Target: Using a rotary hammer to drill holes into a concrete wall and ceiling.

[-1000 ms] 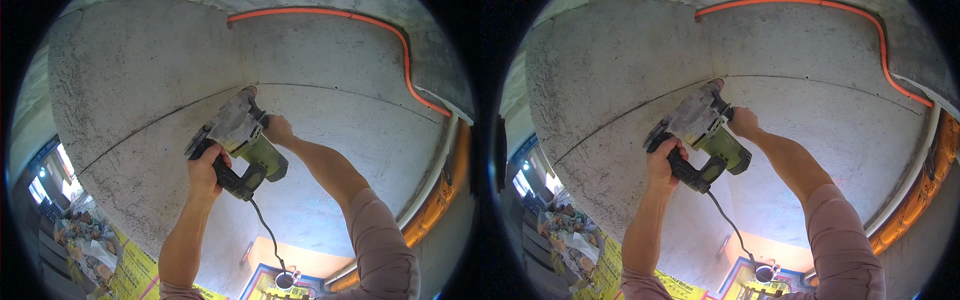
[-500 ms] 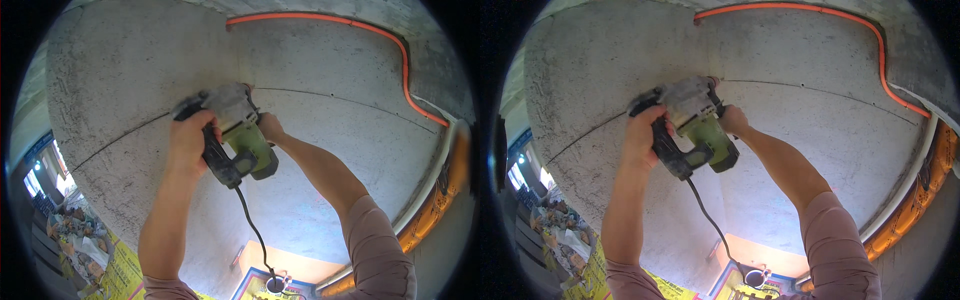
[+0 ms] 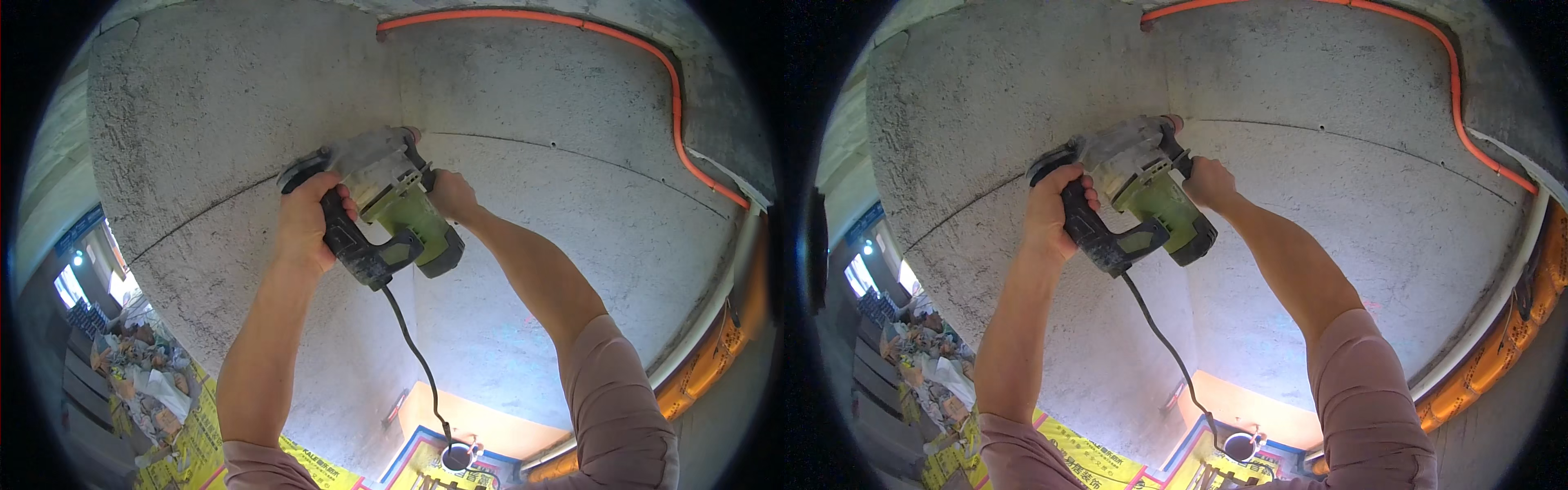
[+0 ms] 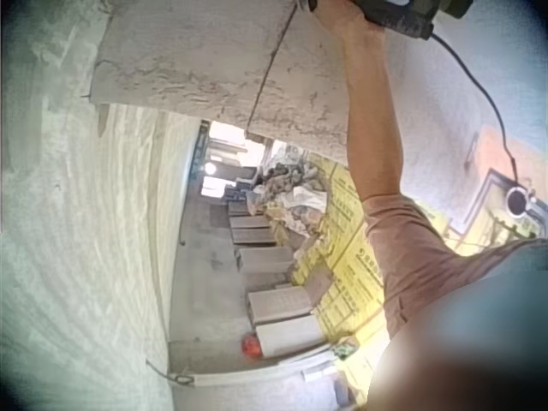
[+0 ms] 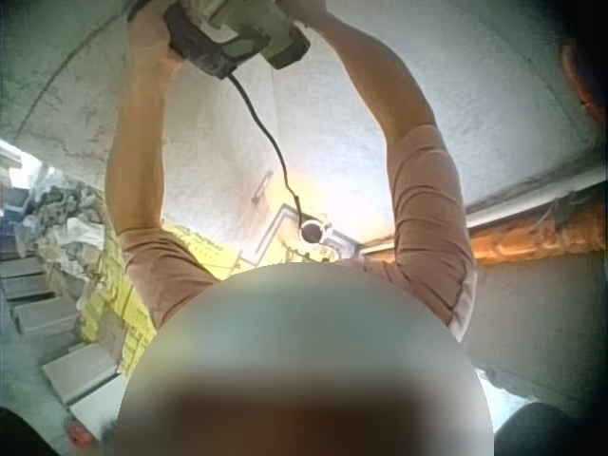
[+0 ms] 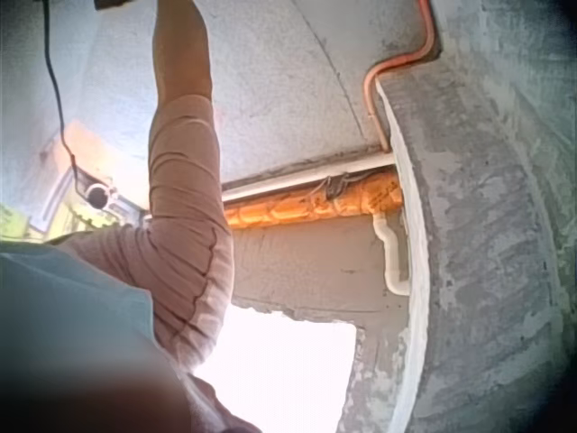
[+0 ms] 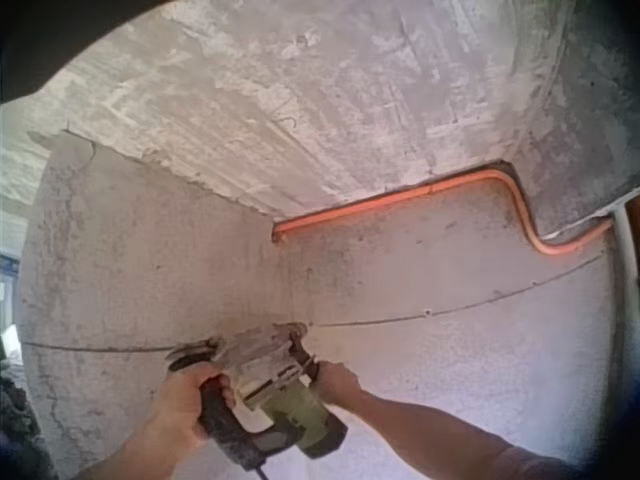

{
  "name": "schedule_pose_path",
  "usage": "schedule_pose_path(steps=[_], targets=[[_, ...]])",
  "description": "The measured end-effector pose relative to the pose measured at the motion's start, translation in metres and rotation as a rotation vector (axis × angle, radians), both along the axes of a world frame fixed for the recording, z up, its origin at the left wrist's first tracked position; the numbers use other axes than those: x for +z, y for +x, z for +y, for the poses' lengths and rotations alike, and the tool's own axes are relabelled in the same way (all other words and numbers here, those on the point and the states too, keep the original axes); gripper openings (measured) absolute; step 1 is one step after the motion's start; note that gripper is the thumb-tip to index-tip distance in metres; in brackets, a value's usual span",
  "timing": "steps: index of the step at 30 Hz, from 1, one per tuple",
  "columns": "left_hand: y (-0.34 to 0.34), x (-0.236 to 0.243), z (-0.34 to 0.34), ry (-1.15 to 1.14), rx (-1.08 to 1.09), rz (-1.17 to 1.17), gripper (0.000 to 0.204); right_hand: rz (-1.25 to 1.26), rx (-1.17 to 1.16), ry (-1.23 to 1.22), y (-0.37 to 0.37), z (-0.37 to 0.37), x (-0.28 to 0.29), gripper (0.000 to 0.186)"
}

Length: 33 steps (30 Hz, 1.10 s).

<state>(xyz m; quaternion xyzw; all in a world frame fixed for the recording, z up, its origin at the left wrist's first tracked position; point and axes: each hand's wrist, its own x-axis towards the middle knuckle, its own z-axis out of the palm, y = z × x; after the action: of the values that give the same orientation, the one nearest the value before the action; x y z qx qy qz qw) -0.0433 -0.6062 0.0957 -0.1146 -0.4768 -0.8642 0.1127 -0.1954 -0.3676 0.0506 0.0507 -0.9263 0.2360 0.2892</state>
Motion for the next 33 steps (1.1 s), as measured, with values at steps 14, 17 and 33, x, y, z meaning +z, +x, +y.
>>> schedule_pose_path(steps=[14, 17, 33], targets=[[-0.002, 0.008, 0.008, -0.081, 0.026, 0.059, 0.019, 0.078, 0.050, 0.057, 0.011, 0.008, -0.025, 0.039], [-0.003, 0.009, 0.010, -0.022, 0.068, 0.006, 0.016, 0.060, 0.066, 0.086, 0.006, 0.012, -0.021, 0.039], [-0.001, 0.025, 0.023, -0.125, 0.130, 0.026, 0.016, -0.029, 0.168, 0.048, 0.005, 0.029, -0.005, 0.038]])
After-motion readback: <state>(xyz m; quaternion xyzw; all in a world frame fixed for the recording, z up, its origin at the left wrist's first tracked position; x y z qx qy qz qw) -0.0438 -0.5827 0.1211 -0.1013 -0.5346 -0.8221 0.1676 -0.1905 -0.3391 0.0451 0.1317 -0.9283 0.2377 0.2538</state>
